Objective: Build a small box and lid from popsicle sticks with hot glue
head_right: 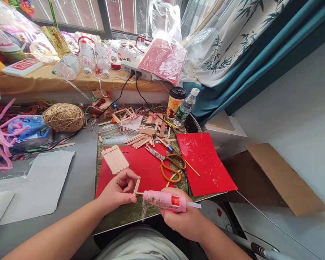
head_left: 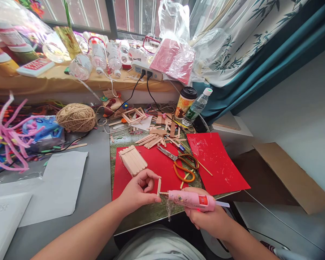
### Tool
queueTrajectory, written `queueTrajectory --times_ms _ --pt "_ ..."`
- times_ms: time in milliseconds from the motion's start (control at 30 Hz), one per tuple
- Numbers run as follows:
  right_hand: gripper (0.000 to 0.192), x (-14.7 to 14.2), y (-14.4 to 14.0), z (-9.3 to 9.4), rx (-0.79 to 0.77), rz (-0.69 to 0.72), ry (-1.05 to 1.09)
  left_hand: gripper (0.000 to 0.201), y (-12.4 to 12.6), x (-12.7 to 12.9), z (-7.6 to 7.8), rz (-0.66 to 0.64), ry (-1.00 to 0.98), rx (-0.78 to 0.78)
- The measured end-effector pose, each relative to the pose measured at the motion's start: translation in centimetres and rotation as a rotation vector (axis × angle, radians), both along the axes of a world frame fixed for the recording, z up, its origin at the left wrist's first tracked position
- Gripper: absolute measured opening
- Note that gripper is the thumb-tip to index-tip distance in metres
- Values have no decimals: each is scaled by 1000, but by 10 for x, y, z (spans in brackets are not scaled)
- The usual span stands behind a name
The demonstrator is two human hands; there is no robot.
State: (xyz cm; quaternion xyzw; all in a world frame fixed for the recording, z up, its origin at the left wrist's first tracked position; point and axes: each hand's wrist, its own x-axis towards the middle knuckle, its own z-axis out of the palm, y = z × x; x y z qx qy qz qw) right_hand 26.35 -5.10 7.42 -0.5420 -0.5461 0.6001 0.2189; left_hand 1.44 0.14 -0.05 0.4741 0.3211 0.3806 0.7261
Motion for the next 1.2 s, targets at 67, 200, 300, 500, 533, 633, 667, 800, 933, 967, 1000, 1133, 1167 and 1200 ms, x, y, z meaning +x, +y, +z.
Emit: queueTrajectory --times_ms 67,200,300,500,533,633,667,800,933,967,1000,1133,1167,1200 --pt "14 0 0 -1 -21 -12 7 55 0 0 -1 -2 2 4" --pt "10 2 -1 -3 -82 -38 30 54 0 0 -5 -5 -3 16" --pt "9 2 -1 -4 -94 -46 44 54 -1 0 -8 -5 -10 15" --pt "6 2 1 -3 -91 -71 39 54 -1 0 -7 1 -15 14" --pt "6 2 1 -5 -93 -79 34 54 -1 0 -7 0 -16 14" --pt "13 5 1 -10 -101 -114 23 55 -1 1 -6 0 -6 18" --pt "13 5 1 -11 -99 -121 24 55 -1 1 -7 -2 -1 20" --pt "6 7 1 -12 -73 -117 47 56 -2 0 -10 -17 -1 18" --pt "9 6 3 -9 -66 -109 51 55 -2 -1 -12 -19 0 16" --pt "9 5 4 -8 -66 -110 47 55 -2 0 -12 -18 1 16" --pt "8 5 4 -8 -66 -114 41 56 -2 0 -11 -19 1 17" --pt "18 7 3 -9 -72 -131 15 56 -2 1 -10 -24 1 23" --pt "23 7 3 -9 -73 -132 12 56 -2 1 -10 -25 1 23" --pt "27 8 3 -9 -76 -132 11 56 -2 0 -11 -26 0 22"
